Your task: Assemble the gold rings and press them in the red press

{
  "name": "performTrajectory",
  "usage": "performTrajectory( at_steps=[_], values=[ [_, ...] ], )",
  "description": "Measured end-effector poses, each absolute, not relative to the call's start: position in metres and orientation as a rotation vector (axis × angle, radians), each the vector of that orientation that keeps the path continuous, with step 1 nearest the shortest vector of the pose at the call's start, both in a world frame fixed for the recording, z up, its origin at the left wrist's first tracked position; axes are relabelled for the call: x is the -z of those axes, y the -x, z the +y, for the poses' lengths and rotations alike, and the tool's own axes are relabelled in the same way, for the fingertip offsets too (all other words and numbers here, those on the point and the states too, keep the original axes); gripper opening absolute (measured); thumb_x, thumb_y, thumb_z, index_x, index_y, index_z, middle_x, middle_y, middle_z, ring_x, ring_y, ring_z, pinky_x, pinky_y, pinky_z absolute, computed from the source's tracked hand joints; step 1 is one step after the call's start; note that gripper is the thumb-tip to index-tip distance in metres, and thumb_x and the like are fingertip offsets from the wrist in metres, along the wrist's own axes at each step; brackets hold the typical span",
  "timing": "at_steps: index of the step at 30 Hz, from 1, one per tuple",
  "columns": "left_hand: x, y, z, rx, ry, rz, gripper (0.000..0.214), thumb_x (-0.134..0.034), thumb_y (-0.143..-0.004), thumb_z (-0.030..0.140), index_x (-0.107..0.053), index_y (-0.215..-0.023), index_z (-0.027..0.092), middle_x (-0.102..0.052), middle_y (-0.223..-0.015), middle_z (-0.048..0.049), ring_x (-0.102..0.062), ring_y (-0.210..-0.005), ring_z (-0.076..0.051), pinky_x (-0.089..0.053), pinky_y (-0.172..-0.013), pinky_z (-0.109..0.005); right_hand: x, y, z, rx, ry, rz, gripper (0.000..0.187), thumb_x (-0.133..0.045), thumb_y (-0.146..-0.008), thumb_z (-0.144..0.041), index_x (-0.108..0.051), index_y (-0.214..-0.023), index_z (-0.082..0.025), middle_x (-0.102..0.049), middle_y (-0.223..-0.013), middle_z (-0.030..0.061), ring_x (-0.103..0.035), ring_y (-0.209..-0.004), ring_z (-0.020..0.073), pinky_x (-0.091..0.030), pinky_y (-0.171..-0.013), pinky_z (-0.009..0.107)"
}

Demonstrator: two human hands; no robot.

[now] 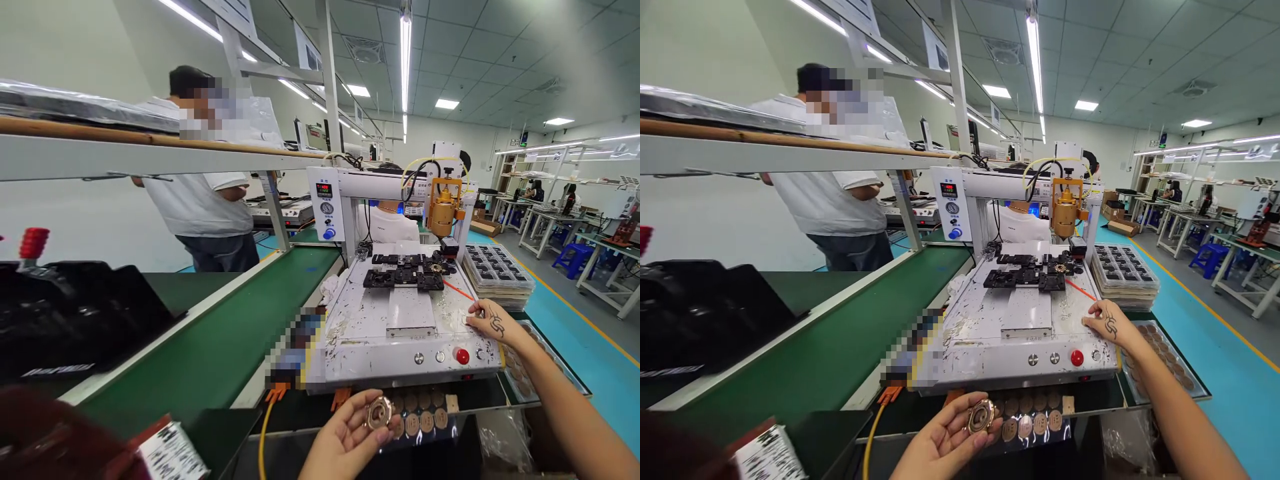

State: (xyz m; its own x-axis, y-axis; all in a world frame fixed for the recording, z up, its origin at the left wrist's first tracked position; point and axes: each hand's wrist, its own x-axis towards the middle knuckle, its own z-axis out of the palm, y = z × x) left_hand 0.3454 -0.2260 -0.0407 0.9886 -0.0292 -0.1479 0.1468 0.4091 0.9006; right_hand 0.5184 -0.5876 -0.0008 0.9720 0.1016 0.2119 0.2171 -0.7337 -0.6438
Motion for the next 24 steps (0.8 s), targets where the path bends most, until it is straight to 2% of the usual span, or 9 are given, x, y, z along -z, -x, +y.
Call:
performTrajectory(
  at_steps=[2,6,11,16,20,24],
  values=[
    [0.041,-0.344,-0.226,0.126,-1.130,0.126,0.063,-0.106,-0.054,0.034,-0.077,-0.108,0.018,-0.083,-0.104,-0.0163,-0.081,-0.102,-0.042,-0.061,-0.102,-0.055,-0.004,-0.517,-0.585,0.202,2.394,-0.223,0.021,-0.076,-0.076,-0.035,-0.072,-0.087,-0.017,-0.071,-0.083,0.0048,-0.064,-0.072,0.0199,-0.047,-0.067,0.030],
    [0.037,-0.338,-0.228,0.127,-1.097,0.168,0.066,-0.106,-0.054,0.033,-0.077,-0.110,0.016,-0.084,-0.103,-0.0167,-0.081,-0.105,-0.041,-0.062,-0.101,-0.053,-0.014,-0.511,-0.579,0.156,2.371,-0.220,0.019,-0.076,-0.076,-0.036,-0.069,-0.082,-0.019,-0.068,-0.073,0.0029,-0.061,-0.066,0.0196,-0.044,-0.063,0.030],
    [0.030,-0.328,-0.229,0.217,-0.982,0.218,0.064,-0.100,-0.068,0.049,-0.079,-0.116,0.012,-0.084,-0.112,-0.0200,-0.080,-0.110,-0.038,-0.064,-0.100,-0.046,-0.029,-0.486,-0.567,0.109,2.302,-0.274,0.024,-0.072,-0.083,-0.043,-0.066,-0.081,-0.021,-0.068,-0.073,0.0022,-0.058,-0.065,0.0185,-0.043,-0.060,0.029],
    [0.030,-0.320,-0.230,0.304,-0.905,0.231,0.062,-0.097,-0.073,0.050,-0.080,-0.119,0.013,-0.083,-0.118,-0.0192,-0.078,-0.115,-0.037,-0.062,-0.104,-0.045,-0.019,-0.433,-0.527,-0.071,2.053,-0.346,0.034,-0.068,-0.095,-0.056,-0.065,-0.095,-0.022,-0.071,-0.075,0.0013,-0.064,-0.068,0.0181,-0.048,-0.063,0.029],
    [0.029,-0.312,-0.235,0.314,-0.854,0.249,0.057,-0.097,-0.075,0.046,-0.081,-0.118,0.013,-0.083,-0.117,-0.0188,-0.079,-0.113,-0.036,-0.062,-0.104,-0.046,0.000,-0.388,-0.485,-0.252,1.695,-0.303,0.038,-0.078,-0.092,-0.056,-0.068,-0.102,-0.022,-0.069,-0.078,0.0000,-0.062,-0.062,0.0142,-0.048,-0.053,0.024],
    [0.027,-0.304,-0.235,0.305,-0.832,0.225,0.052,-0.093,-0.081,0.043,-0.080,-0.121,0.012,-0.083,-0.119,-0.0193,-0.078,-0.114,-0.036,-0.060,-0.105,-0.048,0.010,-0.367,-0.456,-0.264,1.575,-0.272,0.038,-0.081,-0.090,-0.056,-0.075,-0.104,-0.021,-0.063,-0.066,-0.0026,-0.057,-0.054,0.0122,-0.049,-0.049,0.024]
  ],
)
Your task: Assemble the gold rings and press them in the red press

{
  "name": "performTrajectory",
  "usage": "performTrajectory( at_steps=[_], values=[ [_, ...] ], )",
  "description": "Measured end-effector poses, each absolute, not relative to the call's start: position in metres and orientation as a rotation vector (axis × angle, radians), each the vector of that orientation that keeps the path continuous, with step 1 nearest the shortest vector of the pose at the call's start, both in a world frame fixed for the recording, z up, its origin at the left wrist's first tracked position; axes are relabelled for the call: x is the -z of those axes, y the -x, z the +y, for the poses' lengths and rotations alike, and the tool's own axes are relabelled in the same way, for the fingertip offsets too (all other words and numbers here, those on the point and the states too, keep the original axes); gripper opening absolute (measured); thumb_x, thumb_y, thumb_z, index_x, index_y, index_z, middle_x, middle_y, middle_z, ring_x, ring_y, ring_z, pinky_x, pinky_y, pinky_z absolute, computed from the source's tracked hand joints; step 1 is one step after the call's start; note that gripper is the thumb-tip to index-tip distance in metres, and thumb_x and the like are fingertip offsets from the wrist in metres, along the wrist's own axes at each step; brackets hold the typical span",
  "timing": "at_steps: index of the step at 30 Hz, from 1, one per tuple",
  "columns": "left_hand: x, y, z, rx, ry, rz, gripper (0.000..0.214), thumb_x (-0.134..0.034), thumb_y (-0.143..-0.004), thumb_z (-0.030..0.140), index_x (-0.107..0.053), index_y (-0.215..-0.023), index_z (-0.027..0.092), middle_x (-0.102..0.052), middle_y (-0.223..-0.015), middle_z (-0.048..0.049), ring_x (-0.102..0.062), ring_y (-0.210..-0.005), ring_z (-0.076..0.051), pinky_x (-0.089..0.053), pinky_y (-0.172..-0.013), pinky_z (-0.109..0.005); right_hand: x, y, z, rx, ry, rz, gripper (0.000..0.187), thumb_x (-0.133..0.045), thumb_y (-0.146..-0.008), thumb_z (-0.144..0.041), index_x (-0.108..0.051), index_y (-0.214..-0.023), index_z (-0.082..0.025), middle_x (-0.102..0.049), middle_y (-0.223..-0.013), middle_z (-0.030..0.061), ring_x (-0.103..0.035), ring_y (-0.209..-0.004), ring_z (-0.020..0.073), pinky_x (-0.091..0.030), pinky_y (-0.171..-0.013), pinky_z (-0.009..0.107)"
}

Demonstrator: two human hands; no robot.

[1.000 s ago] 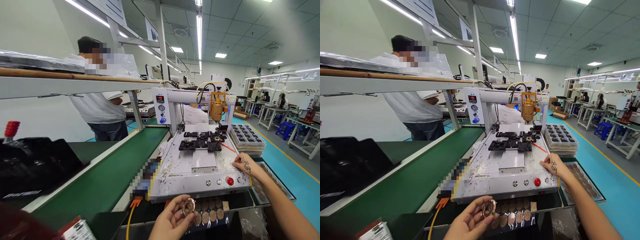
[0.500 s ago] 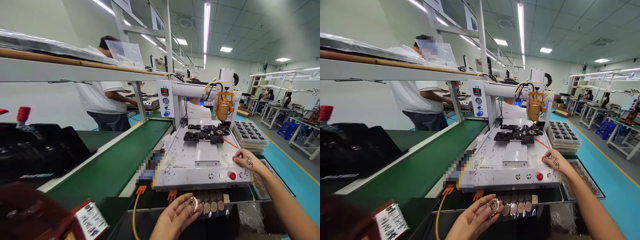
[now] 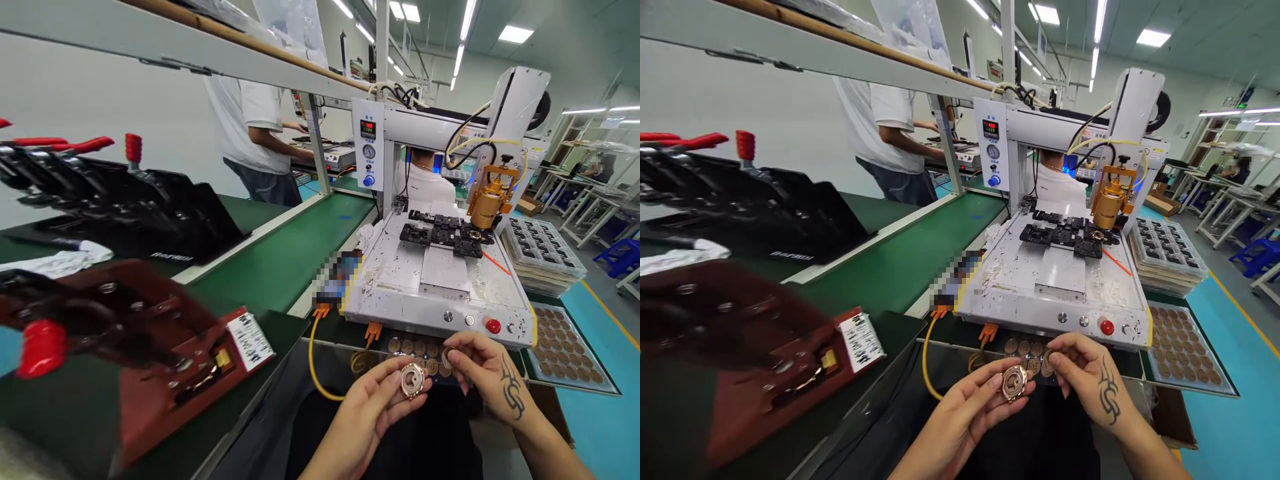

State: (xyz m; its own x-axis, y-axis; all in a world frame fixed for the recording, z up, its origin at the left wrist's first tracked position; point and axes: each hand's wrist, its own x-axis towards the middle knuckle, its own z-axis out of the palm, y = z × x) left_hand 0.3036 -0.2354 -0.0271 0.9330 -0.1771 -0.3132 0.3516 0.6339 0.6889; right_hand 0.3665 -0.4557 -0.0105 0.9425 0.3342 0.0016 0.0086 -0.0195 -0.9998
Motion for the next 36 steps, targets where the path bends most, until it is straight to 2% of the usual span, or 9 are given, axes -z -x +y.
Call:
performTrajectory(
  at_steps=[3,8,14,19,25,27,29,32,36],
  values=[
    [0.027,-0.297,-0.233,0.275,-0.816,0.220,0.052,-0.091,-0.084,0.043,-0.079,-0.125,0.013,-0.082,-0.123,-0.0194,-0.078,-0.115,-0.036,-0.060,-0.106,-0.049,0.017,-0.364,-0.444,-0.279,1.527,-0.240,0.037,-0.085,-0.086,-0.052,-0.077,-0.104,-0.020,-0.068,-0.068,-0.0010,-0.060,-0.052,0.0123,-0.054,-0.051,0.027],
    [0.031,-0.285,-0.228,0.225,-0.839,0.203,0.052,-0.087,-0.088,0.045,-0.078,-0.129,0.014,-0.080,-0.126,-0.0186,-0.076,-0.119,-0.037,-0.059,-0.107,-0.051,0.032,-0.365,-0.437,-0.403,1.415,-0.144,0.038,-0.093,-0.078,-0.049,-0.072,-0.088,-0.019,-0.071,-0.067,-0.0005,-0.064,-0.050,0.0148,-0.060,-0.053,0.032],
    [0.035,-0.279,-0.226,0.182,-0.872,0.174,0.051,-0.085,-0.090,0.048,-0.077,-0.131,0.018,-0.080,-0.130,-0.0160,-0.073,-0.124,-0.037,-0.058,-0.110,-0.052,0.037,-0.355,-0.441,-0.497,1.387,-0.145,0.034,-0.086,-0.089,-0.049,-0.069,-0.089,-0.019,-0.071,-0.066,-0.0001,-0.068,-0.053,0.0141,-0.061,-0.061,0.030],
    [0.035,-0.278,-0.227,0.179,-0.863,0.182,0.053,-0.084,-0.090,0.049,-0.077,-0.131,0.017,-0.080,-0.128,-0.0173,-0.073,-0.125,-0.038,-0.057,-0.112,-0.055,0.036,-0.346,-0.440,-0.588,1.281,-0.123,0.036,-0.082,-0.091,-0.051,-0.064,-0.086,-0.020,-0.065,-0.063,-0.0023,-0.061,-0.051,0.0124,-0.054,-0.052,0.026],
    [0.035,-0.276,-0.228,0.156,-0.931,0.185,0.055,-0.084,-0.090,0.050,-0.076,-0.134,0.017,-0.080,-0.128,-0.0167,-0.073,-0.123,-0.038,-0.057,-0.111,-0.056,0.034,-0.343,-0.432,-0.587,1.387,-0.151,0.044,-0.078,-0.092,-0.059,-0.060,-0.082,-0.021,-0.052,-0.060,-0.0060,-0.040,-0.046,0.0081,-0.030,-0.044,0.022],
    [0.034,-0.275,-0.228,0.147,-0.955,0.185,0.056,-0.083,-0.090,0.051,-0.076,-0.134,0.017,-0.080,-0.127,-0.0163,-0.074,-0.121,-0.038,-0.058,-0.111,-0.056,0.032,-0.343,-0.431,-0.568,1.470,-0.184,0.044,-0.075,-0.093,-0.061,-0.060,-0.081,-0.022,-0.047,-0.058,-0.0069,-0.036,-0.049,0.0092,-0.028,-0.047,0.024],
    [0.035,-0.274,-0.229,0.140,-0.963,0.187,0.057,-0.083,-0.090,0.052,-0.076,-0.134,0.017,-0.080,-0.128,-0.0162,-0.074,-0.120,-0.038,-0.058,-0.111,-0.056,0.030,-0.342,-0.430,-0.501,1.559,-0.255,0.042,-0.073,-0.095,-0.060,-0.061,-0.081,-0.022,-0.050,-0.065,-0.0038,-0.043,-0.058,0.0128,-0.035,-0.054,0.026],
    [0.036,-0.272,-0.231,0.130,-0.958,0.190,0.057,-0.083,-0.090,0.053,-0.076,-0.134,0.017,-0.079,-0.130,-0.0161,-0.073,-0.123,-0.039,-0.058,-0.111,-0.056,0.027,-0.341,-0.428,-0.361,1.674,-0.383,0.037,-0.069,-0.098,-0.056,-0.062,-0.082,-0.023,-0.062,-0.093,0.0037,-0.056,-0.083,0.0197,-0.047,-0.074,0.031],
    [0.037,-0.270,-0.233,0.126,-0.948,0.186,0.054,-0.084,-0.089,0.051,-0.077,-0.133,0.019,-0.079,-0.131,-0.0149,-0.074,-0.123,-0.037,-0.058,-0.112,-0.054,0.025,-0.337,-0.420,-0.346,1.740,-0.447,0.030,-0.068,-0.100,-0.050,-0.063,-0.086,-0.024,-0.063,-0.116,0.0063,-0.060,-0.104,0.0244,-0.048,-0.092,0.035]
  ],
)
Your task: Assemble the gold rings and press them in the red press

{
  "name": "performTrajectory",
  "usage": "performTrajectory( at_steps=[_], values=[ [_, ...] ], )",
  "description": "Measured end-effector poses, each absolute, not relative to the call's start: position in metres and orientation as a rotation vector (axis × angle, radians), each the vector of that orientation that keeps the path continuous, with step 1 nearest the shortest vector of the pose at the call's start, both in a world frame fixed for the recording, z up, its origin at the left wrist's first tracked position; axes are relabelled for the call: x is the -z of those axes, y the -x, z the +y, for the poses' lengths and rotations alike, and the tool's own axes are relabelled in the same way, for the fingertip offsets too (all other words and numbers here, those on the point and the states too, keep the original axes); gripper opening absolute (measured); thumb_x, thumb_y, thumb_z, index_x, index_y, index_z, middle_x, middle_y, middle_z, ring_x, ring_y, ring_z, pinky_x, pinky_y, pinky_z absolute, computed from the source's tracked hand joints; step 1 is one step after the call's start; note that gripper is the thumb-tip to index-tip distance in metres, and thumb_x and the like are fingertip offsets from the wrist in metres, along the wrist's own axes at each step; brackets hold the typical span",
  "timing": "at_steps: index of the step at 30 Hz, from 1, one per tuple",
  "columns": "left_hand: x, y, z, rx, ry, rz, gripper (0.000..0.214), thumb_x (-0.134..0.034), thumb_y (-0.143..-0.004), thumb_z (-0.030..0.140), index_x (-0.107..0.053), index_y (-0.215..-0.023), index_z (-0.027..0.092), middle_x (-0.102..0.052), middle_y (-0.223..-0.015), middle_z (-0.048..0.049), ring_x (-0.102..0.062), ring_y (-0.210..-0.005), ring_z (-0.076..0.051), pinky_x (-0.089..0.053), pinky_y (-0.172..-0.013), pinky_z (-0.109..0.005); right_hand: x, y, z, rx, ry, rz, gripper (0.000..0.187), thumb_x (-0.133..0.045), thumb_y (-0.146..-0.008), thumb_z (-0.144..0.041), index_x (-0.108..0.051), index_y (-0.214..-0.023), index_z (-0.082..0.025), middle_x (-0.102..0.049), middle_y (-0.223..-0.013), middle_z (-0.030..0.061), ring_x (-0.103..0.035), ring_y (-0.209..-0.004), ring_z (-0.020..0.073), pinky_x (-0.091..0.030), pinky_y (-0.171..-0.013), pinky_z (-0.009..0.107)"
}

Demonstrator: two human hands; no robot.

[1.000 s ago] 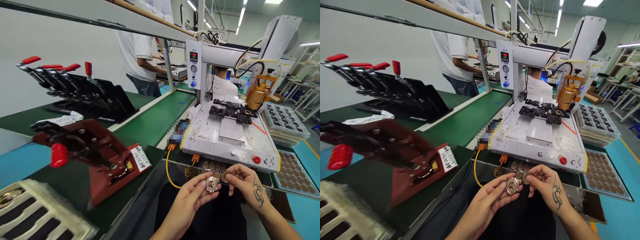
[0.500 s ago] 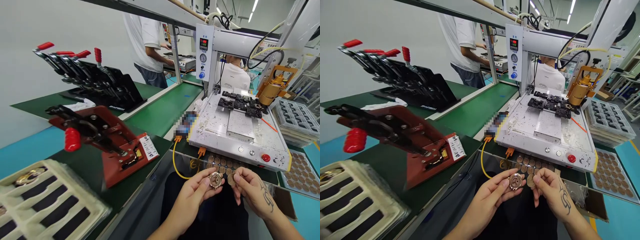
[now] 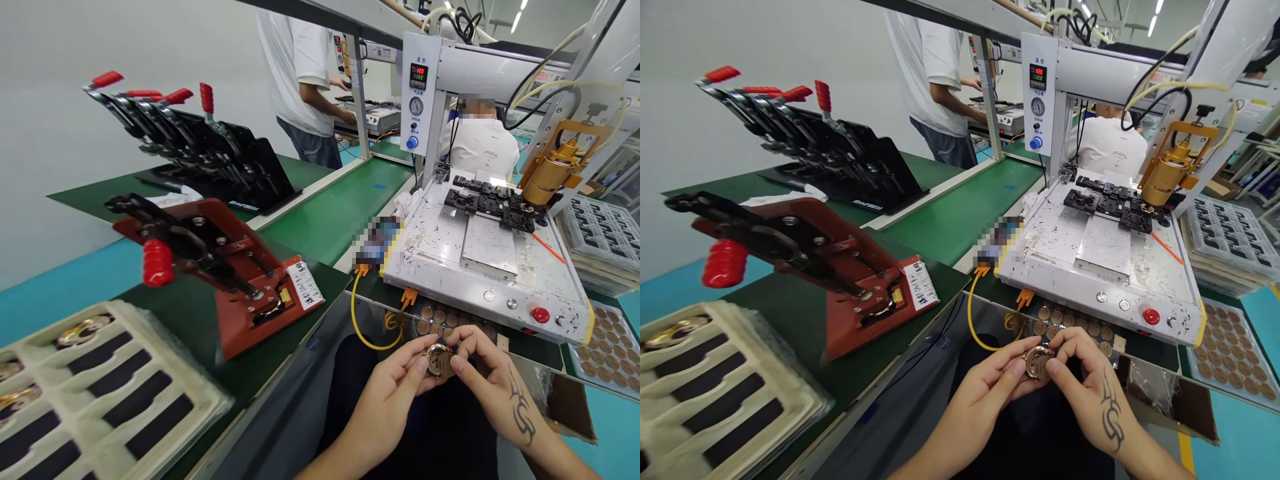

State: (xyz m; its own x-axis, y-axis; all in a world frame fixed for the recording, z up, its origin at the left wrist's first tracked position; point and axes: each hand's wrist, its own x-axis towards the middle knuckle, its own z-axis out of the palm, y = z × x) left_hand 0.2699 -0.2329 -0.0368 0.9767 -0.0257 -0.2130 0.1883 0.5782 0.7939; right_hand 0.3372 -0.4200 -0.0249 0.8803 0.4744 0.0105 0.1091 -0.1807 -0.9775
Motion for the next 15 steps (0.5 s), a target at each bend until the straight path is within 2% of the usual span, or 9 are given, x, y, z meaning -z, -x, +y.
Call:
performTrajectory(
  at_steps=[8,15],
  values=[
    [0.032,-0.267,-0.236,0.102,-0.985,0.180,0.053,-0.082,-0.091,0.051,-0.077,-0.134,0.020,-0.076,-0.136,-0.0152,-0.074,-0.122,-0.037,-0.057,-0.113,-0.054,0.025,-0.333,-0.407,-0.333,1.725,-0.443,0.035,-0.067,-0.100,-0.055,-0.062,-0.083,-0.024,-0.067,-0.108,0.0065,-0.062,-0.101,0.0251,-0.051,-0.092,0.035],
    [0.032,-0.268,-0.239,0.095,-0.999,0.168,0.051,-0.080,-0.093,0.052,-0.077,-0.133,0.020,-0.077,-0.134,-0.0148,-0.074,-0.122,-0.037,-0.057,-0.113,-0.056,0.027,-0.333,-0.408,-0.302,1.743,-0.426,0.037,-0.066,-0.099,-0.056,-0.061,-0.081,-0.025,-0.067,-0.110,0.0077,-0.062,-0.101,0.0262,-0.051,-0.092,0.037]
  ],
)
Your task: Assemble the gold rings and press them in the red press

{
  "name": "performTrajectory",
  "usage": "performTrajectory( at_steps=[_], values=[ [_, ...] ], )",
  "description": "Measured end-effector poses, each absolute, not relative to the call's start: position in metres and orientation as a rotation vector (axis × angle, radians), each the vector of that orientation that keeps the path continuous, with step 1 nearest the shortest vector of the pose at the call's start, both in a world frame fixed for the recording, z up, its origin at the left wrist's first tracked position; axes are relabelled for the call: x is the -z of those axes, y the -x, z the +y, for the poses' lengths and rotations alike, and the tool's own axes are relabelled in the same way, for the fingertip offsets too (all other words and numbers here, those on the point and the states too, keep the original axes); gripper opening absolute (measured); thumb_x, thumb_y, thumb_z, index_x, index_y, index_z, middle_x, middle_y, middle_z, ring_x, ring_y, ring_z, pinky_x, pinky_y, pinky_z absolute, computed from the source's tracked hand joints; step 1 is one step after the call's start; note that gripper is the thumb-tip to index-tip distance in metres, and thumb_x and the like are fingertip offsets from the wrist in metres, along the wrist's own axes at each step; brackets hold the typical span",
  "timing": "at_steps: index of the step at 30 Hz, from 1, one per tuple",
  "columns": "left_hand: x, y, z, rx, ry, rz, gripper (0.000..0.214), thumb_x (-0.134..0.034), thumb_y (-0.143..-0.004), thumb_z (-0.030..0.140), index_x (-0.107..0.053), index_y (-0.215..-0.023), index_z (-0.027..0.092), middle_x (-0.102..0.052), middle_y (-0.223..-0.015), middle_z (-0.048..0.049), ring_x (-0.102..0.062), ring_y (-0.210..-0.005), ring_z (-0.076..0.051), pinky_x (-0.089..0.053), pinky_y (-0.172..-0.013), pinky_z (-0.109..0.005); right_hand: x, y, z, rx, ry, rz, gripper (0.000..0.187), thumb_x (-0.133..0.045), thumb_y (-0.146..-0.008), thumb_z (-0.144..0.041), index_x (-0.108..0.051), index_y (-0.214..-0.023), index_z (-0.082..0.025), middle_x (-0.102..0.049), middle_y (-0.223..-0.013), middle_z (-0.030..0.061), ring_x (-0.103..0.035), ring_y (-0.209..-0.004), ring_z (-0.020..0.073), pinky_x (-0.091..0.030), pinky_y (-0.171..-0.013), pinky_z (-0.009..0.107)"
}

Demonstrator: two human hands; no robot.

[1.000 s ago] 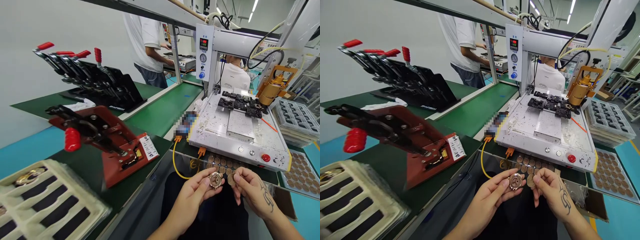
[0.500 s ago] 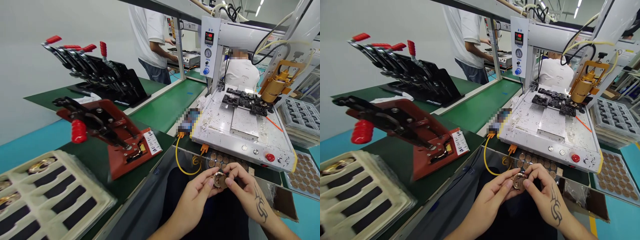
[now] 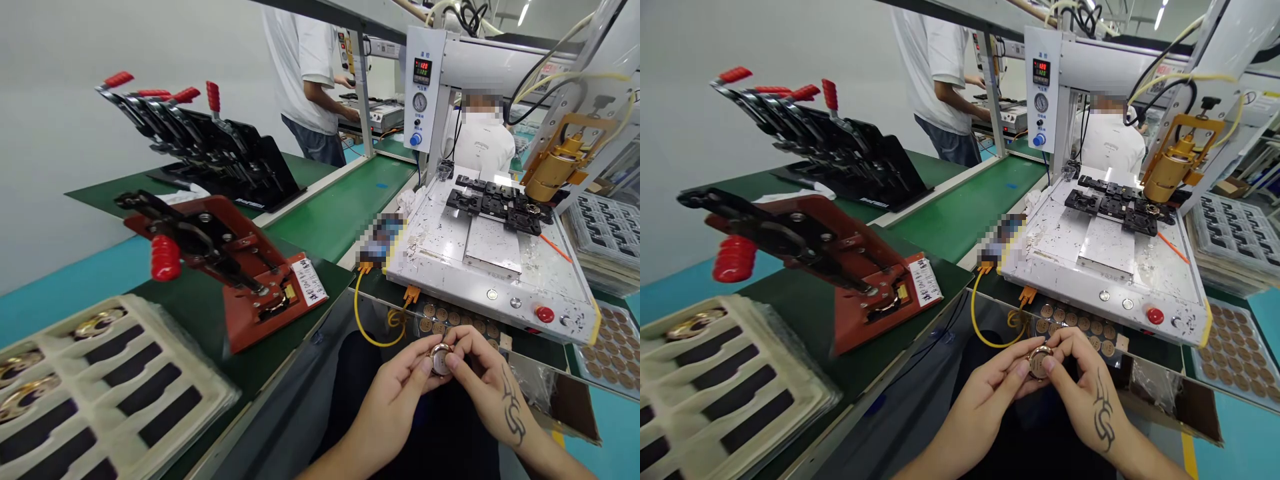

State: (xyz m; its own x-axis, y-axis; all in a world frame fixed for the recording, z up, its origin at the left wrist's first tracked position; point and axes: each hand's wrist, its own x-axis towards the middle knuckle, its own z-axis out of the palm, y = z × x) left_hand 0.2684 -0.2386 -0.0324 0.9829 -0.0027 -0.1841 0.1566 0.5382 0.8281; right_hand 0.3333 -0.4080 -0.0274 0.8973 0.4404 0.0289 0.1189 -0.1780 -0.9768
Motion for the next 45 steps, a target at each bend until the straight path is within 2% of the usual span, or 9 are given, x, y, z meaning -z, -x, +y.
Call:
performTrajectory(
  at_steps=[16,21,24,26,29,33,37,40,45],
  values=[
    [0.040,-0.264,-0.247,-0.033,-1.262,0.154,0.048,-0.075,-0.097,0.048,-0.075,-0.138,0.022,-0.078,-0.134,-0.0135,-0.076,-0.120,-0.034,-0.060,-0.111,-0.043,0.037,-0.328,-0.404,-0.117,1.839,-0.504,0.027,-0.062,-0.105,-0.042,-0.059,-0.084,-0.025,-0.065,-0.113,0.0082,-0.063,-0.104,0.0259,-0.052,-0.089,0.037],
    [0.055,-0.264,-0.247,-0.077,-1.392,0.163,0.041,-0.067,-0.102,0.042,-0.073,-0.137,0.020,-0.079,-0.132,-0.0146,-0.076,-0.120,-0.031,-0.060,-0.109,-0.040,0.045,-0.332,-0.407,-0.002,2.032,-0.600,0.026,-0.061,-0.105,-0.036,-0.050,-0.084,-0.026,-0.058,-0.092,0.0030,-0.058,-0.086,0.0225,-0.048,-0.078,0.036],
    [0.058,-0.266,-0.241,-0.069,-1.456,0.077,0.044,-0.059,-0.106,0.040,-0.063,-0.145,0.021,-0.078,-0.133,-0.0147,-0.076,-0.120,-0.030,-0.060,-0.109,-0.042,0.045,-0.338,-0.409,-0.020,2.062,-0.678,0.009,-0.062,-0.105,-0.032,-0.058,-0.104,-0.025,-0.060,-0.098,0.0034,-0.059,-0.086,0.0216,-0.050,-0.077,0.035],
    [0.054,-0.268,-0.234,-0.030,-1.531,0.005,0.051,-0.055,-0.108,0.037,-0.049,-0.157,0.023,-0.077,-0.132,-0.0139,-0.076,-0.118,-0.028,-0.059,-0.109,-0.044,0.043,-0.343,-0.409,-0.056,2.001,-0.842,0.014,-0.057,-0.107,-0.027,-0.062,-0.120,-0.026,-0.063,-0.110,0.0065,-0.063,-0.097,0.0222,-0.053,-0.085,0.035],
    [0.044,-0.272,-0.222,-0.008,-1.561,-0.016,0.056,-0.054,-0.109,0.034,-0.038,-0.162,0.027,-0.073,-0.139,-0.0135,-0.073,-0.122,-0.027,-0.056,-0.111,-0.044,0.036,-0.349,-0.406,-0.086,1.906,-0.948,0.015,-0.056,-0.108,-0.026,-0.068,-0.117,-0.026,-0.067,-0.109,0.0069,-0.065,-0.101,0.0222,-0.053,-0.090,0.036],
    [0.035,-0.274,-0.213,-0.057,-1.381,0.107,0.053,-0.072,-0.099,0.034,-0.050,-0.147,0.027,-0.070,-0.139,-0.0117,-0.072,-0.121,-0.025,-0.058,-0.106,-0.039,0.035,-0.351,-0.393,-0.325,1.724,-0.592,0.019,-0.068,-0.104,-0.041,-0.067,-0.097,-0.024,-0.066,-0.084,0.0005,-0.059,-0.071,0.0151,-0.050,-0.065,0.028],
    [0.031,-0.271,-0.211,-0.049,-1.391,0.204,0.026,-0.079,-0.092,0.037,-0.068,-0.108,0.019,-0.074,-0.092,-0.0043,-0.072,-0.083,-0.018,-0.061,-0.079,-0.031,0.044,-0.348,-0.377,-0.511,1.434,-0.386,0.031,-0.073,-0.099,-0.051,-0.065,-0.097,-0.021,-0.065,-0.079,-0.0014,-0.056,-0.058,0.0105,-0.049,-0.053,0.024],
    [0.024,-0.268,-0.207,-0.051,-1.413,0.238,0.025,-0.077,-0.092,0.040,-0.069,-0.098,0.017,-0.069,-0.080,-0.0018,-0.066,-0.070,-0.016,-0.057,-0.067,-0.028,0.048,-0.346,-0.372,-0.526,1.391,-0.399,0.031,-0.075,-0.097,-0.051,-0.066,-0.097,-0.021,-0.066,-0.081,-0.0007,-0.058,-0.058,0.0105,-0.052,-0.052,0.024],
    [0.016,-0.264,-0.195,-0.069,-1.441,0.233,0.025,-0.075,-0.092,0.040,-0.068,-0.096,0.017,-0.065,-0.078,-0.0001,-0.061,-0.066,-0.014,-0.053,-0.064,-0.027,0.037,-0.352,-0.375,-0.447,1.620,-0.735,0.038,-0.073,-0.099,-0.033,-0.062,-0.136,-0.029,-0.068,-0.091,0.0005,-0.067,-0.075,0.0162,-0.060,-0.069,0.030]
  ],
)
